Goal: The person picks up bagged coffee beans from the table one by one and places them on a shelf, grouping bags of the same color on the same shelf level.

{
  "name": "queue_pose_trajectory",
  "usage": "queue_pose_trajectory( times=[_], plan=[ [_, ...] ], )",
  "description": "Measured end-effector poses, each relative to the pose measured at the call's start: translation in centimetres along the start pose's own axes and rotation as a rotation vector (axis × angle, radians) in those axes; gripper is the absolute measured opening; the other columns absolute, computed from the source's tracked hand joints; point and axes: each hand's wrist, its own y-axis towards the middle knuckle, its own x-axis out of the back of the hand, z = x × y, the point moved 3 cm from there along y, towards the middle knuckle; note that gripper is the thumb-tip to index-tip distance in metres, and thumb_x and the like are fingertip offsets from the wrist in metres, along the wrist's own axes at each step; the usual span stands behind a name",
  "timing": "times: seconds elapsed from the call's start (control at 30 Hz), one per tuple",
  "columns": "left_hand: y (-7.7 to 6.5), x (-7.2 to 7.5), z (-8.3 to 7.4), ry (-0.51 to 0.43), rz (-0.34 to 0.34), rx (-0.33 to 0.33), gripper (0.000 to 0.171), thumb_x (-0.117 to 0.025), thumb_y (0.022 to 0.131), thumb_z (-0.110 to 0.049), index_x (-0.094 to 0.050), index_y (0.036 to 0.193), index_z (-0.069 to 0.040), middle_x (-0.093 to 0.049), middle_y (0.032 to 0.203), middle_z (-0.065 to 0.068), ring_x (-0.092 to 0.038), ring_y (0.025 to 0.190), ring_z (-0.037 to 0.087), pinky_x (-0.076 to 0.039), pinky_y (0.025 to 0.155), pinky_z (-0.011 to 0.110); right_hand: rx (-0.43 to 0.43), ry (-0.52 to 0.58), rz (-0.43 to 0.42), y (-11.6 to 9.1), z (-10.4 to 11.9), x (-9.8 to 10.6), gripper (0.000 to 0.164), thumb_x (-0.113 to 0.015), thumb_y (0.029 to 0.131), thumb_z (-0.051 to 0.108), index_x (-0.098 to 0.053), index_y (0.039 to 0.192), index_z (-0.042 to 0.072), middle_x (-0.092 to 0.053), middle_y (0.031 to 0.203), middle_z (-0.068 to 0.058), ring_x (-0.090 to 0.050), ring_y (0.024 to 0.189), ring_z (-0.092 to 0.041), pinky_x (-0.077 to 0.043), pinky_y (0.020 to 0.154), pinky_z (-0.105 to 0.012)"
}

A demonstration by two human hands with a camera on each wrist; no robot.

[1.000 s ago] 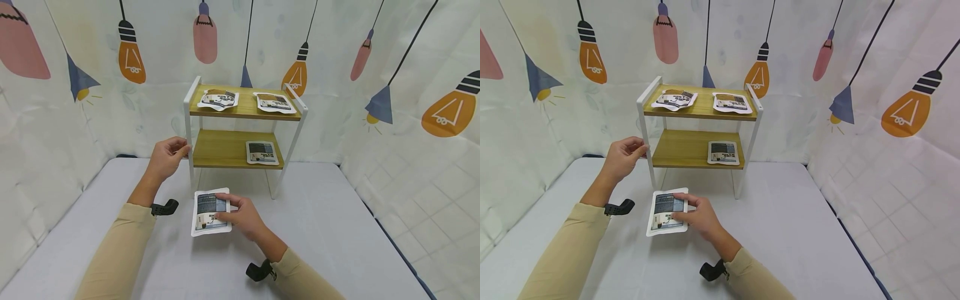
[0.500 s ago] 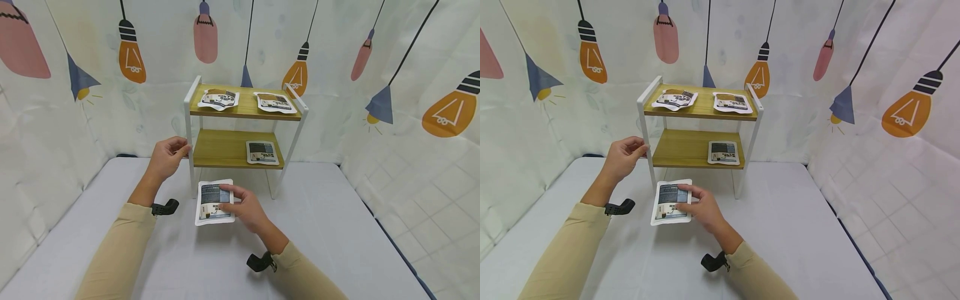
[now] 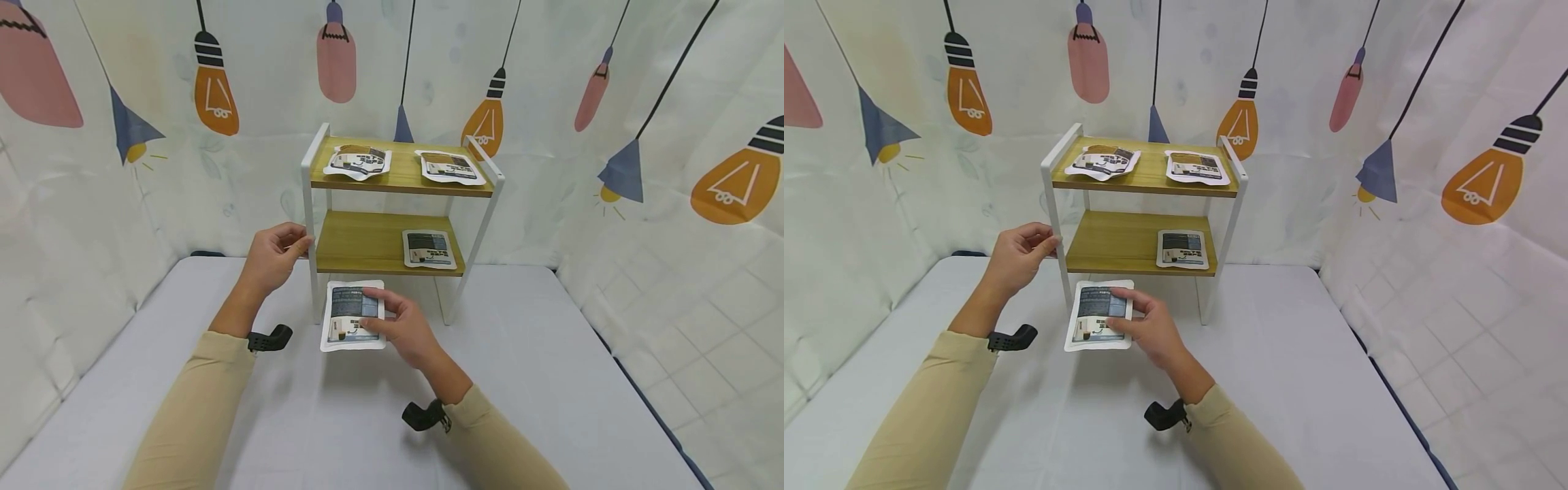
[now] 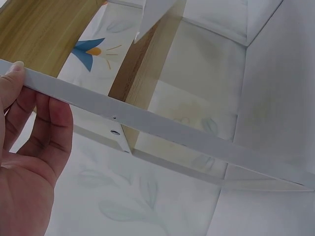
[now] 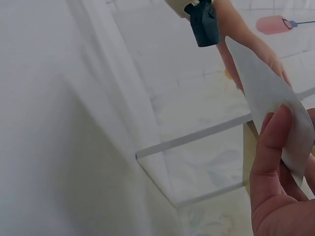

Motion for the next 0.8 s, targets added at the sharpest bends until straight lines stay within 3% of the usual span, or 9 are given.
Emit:
queue_pose_trajectory(
  times=[0.3, 0.63, 0.8],
  plan=[
    [0.0, 0.0, -0.1, -0.02, 0.0, -0.014, 0.032, -0.065, 0.102, -0.031, -0.07, 0.118, -0.004, -0.072, 0.114, 0.016, -0.07, 0.09, 0.004, -0.058, 0.085, 0.015, 0.021, 0.076, 0.022, 0.8, 0.5, 0.3, 0.057, -0.073, 0.09, -0.003, -0.061, 0.143, 0.017, -0.062, 0.133, -0.018, -0.073, 0.099, -0.023, -0.064, 0.083, -0.035],
    [0.0, 0.1, -0.1, -0.027, 0.003, -0.02, 0.031, -0.065, 0.102, -0.027, -0.07, 0.116, 0.0, -0.072, 0.11, 0.017, -0.07, 0.087, 0.005, -0.062, 0.087, 0.026, 0.023, 0.077, 0.003, 2.0, 0.8, 0.5, 0.056, -0.074, 0.091, -0.001, -0.063, 0.142, 0.02, -0.061, 0.137, -0.016, -0.073, 0.106, -0.026, -0.063, 0.086, -0.038],
    [0.0, 0.0, -0.1, -0.019, 0.006, -0.009, 0.03, -0.064, 0.102, -0.028, -0.07, 0.117, -0.003, -0.073, 0.114, 0.016, -0.07, 0.09, 0.007, -0.062, 0.089, 0.029, 0.037, 0.071, -0.004, 2.3, 0.8, 0.6, 0.054, -0.073, 0.092, 0.0, -0.064, 0.141, 0.021, -0.062, 0.136, -0.014, -0.072, 0.106, -0.026, -0.063, 0.086, -0.037]
  ],
)
